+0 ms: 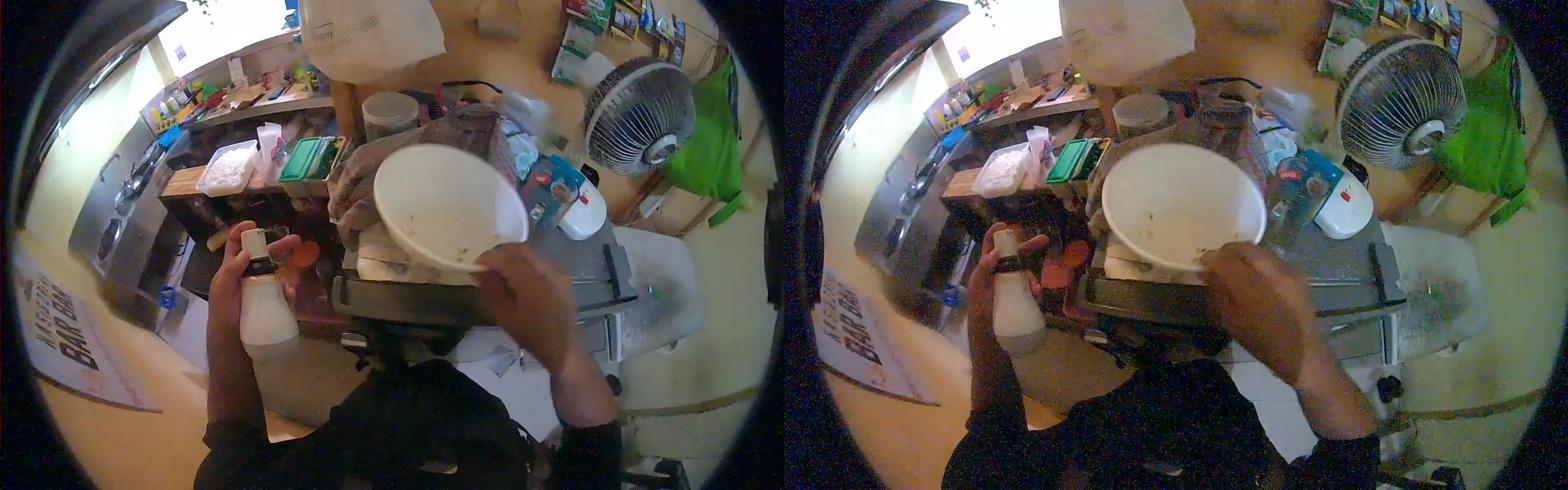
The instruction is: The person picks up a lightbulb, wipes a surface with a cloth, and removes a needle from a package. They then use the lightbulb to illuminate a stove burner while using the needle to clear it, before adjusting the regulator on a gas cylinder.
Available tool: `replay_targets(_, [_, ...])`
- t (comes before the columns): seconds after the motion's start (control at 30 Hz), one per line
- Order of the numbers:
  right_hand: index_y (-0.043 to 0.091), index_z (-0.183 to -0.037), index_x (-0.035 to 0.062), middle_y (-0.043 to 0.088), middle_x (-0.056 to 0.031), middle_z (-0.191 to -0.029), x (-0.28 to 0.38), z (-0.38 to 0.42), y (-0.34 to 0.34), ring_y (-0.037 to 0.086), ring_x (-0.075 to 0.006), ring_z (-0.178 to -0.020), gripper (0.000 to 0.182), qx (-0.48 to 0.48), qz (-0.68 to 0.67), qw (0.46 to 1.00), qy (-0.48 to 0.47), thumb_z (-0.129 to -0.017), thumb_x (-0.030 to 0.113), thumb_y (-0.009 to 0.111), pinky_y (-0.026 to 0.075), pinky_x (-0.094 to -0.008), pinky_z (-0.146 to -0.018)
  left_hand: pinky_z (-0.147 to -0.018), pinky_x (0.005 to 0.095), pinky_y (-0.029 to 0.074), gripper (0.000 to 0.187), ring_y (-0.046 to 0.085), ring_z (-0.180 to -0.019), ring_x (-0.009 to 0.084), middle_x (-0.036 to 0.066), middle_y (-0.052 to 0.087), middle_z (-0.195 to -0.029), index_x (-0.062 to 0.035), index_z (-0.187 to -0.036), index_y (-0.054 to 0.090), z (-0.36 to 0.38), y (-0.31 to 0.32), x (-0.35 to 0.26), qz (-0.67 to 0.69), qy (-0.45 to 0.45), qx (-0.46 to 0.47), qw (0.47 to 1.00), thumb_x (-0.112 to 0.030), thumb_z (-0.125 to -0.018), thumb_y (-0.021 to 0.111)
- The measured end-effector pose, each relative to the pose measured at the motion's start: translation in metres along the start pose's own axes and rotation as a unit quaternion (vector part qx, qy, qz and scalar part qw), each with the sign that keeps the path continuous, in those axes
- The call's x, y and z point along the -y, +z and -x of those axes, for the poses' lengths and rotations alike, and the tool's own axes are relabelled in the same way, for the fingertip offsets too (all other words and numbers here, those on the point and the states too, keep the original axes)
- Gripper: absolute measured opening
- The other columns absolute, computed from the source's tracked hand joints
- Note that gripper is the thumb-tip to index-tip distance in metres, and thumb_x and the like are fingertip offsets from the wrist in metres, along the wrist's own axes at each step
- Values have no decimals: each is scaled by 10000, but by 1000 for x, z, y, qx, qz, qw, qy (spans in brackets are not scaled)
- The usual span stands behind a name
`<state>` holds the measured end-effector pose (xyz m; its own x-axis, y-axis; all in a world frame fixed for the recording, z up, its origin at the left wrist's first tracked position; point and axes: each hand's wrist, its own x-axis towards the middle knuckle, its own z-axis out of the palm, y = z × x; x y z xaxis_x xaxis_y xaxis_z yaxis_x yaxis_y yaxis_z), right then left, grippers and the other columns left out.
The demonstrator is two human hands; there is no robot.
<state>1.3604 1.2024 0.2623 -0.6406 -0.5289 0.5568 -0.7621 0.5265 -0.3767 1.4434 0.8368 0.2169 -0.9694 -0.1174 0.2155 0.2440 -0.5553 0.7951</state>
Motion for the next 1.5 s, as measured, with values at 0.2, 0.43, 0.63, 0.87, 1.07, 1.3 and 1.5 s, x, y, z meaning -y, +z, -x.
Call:
replay_targets(0.2, [671,-952,32,686,-173,-925,17,-101,-47,674,-321,-860,207,-68,108,986,109,-862,219,673,544,-388,-712,-587,461,605,493,677,-743,395,355,459,-1309,-216,-1349,347,0,-47,-19,29,-35,-6,999,-248,-919,585])
replay_targets(0.43, [645,-953,7,675,-175,-917,-103,-197,-19,646,-383,-838,219,61,447,875,-174,-871,206,601,513,-460,-737,-615,444,605,513,685,-746,349,333,466,-1322,-185,-1347,333,-8,-79,-23,4,-57,42,997,-242,-912,599])
replay_targets(0.63, [647,-1045,9,689,-183,-965,-134,-197,-10,660,-377,-933,322,59,388,919,27,-863,272,613,541,-456,-837,-629,445,601,503,686,-747,342,315,471,-1328,-180,-1347,308,-7,-85,-10,26,-69,48,996,-224,-923,577])
replay_targets(0.87, [468,-1350,60,546,-193,-1296,-41,-159,8,535,-354,-1187,639,45,302,950,58,-805,294,705,429,-425,-1006,-644,439,596,477,683,-765,353,293,477,-1335,-170,-1346,307,-8,-96,-2,42,-80,60,994,-206,-939,554])
replay_targets(1.07, [456,-1370,111,558,-239,-1244,-26,-133,102,531,-374,-1190,686,99,338,935,40,-770,299,730,431,-454,-996,-617,478,603,521,674,-779,394,344,445,-1345,-207,-1343,346,-21,-99,12,58,-79,65,993,-241,-903,622])
replay_targets(1.3, [615,-979,89,641,-108,-823,-39,-120,127,617,-324,-862,249,47,321,945,40,-736,132,645,450,-454,-798,-634,472,589,461,678,-761,358,275,452,-1370,-180,-1342,308,-39,-97,18,53,-105,95,988,-221,-945,540])
replay_targets(1.5, [634,-871,132,580,-63,-782,34,-102,148,567,-265,-758,147,-27,232,971,-45,-726,143,648,428,-401,-753,-705,477,605,513,612,-1039,344,277,460,-1357,-209,-1331,356,-70,-98,45,98,-142,98,980,-228,-898,632])
